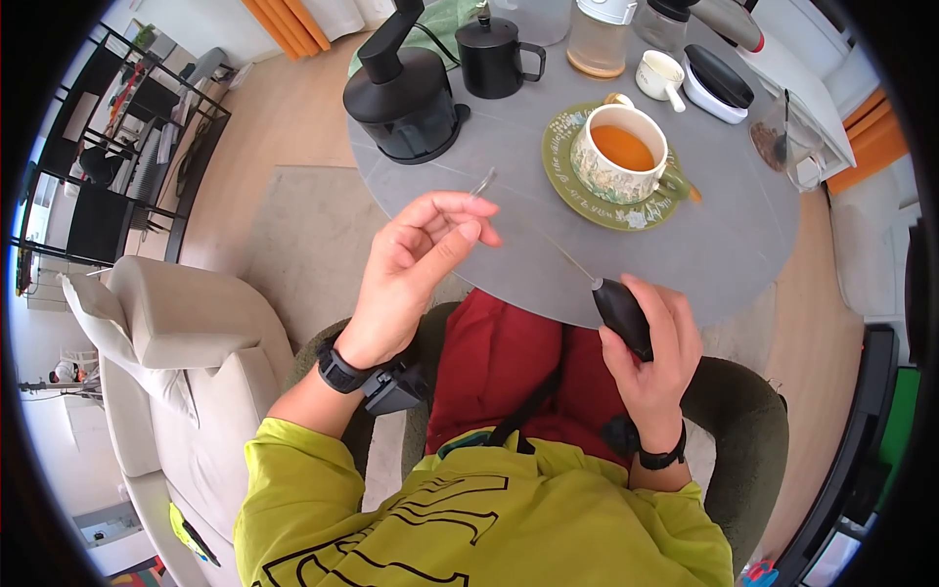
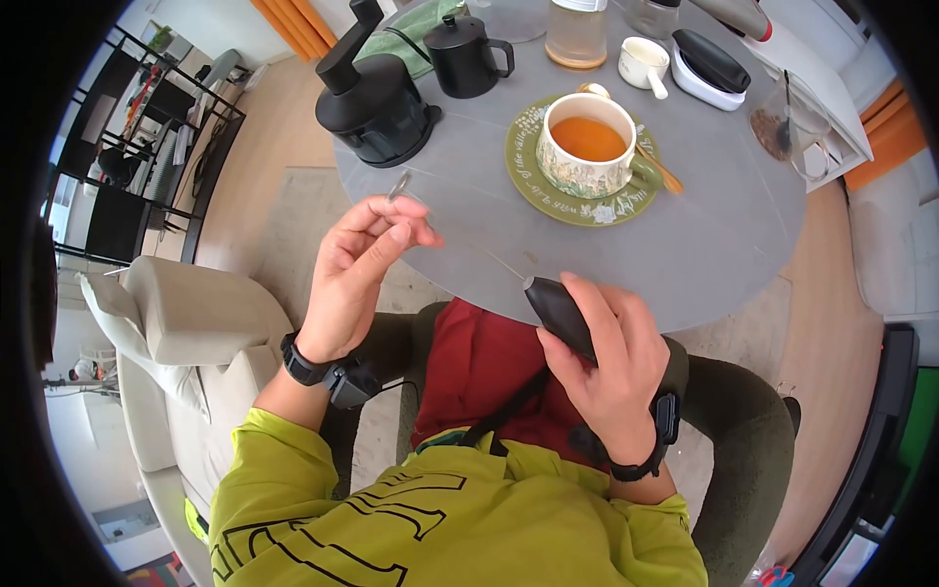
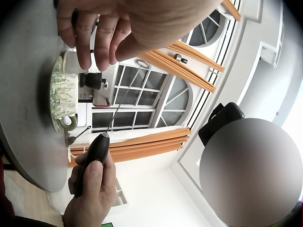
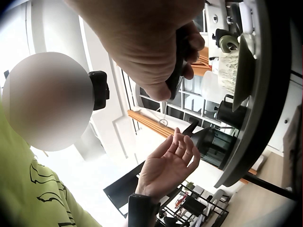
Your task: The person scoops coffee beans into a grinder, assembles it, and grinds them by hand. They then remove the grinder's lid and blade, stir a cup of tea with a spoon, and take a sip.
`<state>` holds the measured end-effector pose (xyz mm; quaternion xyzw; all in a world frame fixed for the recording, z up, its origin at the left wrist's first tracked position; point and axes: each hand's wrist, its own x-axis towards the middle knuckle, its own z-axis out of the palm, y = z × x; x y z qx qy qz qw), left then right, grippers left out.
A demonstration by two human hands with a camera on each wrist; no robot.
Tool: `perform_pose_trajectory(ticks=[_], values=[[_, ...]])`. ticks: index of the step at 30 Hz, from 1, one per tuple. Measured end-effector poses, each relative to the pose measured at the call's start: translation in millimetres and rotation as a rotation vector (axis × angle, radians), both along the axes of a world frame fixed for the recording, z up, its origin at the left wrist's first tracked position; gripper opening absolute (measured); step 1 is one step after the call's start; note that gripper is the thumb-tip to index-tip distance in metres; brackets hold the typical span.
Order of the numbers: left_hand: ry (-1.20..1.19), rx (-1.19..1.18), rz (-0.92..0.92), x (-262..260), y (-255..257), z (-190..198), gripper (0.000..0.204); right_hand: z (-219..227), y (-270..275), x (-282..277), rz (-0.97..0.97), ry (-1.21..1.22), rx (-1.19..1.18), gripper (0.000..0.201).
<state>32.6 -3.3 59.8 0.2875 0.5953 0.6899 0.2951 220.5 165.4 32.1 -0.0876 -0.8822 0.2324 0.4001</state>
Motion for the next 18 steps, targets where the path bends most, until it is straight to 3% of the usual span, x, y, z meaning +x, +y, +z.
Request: perform_pose_trajectory(ticks=[7, 12, 18], values=[[0.003, -0.01, 0.0, -0.5, 0.3, -0.6, 0.02, -0.9, 1.5, -0.5, 0.041, 0.017, -0.079, 0.043], [-0.003, -0.02, -0.002, -0.7, 0.1, -0.6, 0.02, -5.1, 2.8, 2.0, 0.128, -0.021, -0.405, 0.041], [-0.004, -0.015, -0.004, -0.6, 0.3, -1.7, 0.02, -6.2, 3.1, 1.4, 0.157, 0.003, -0.516, 0.039]])
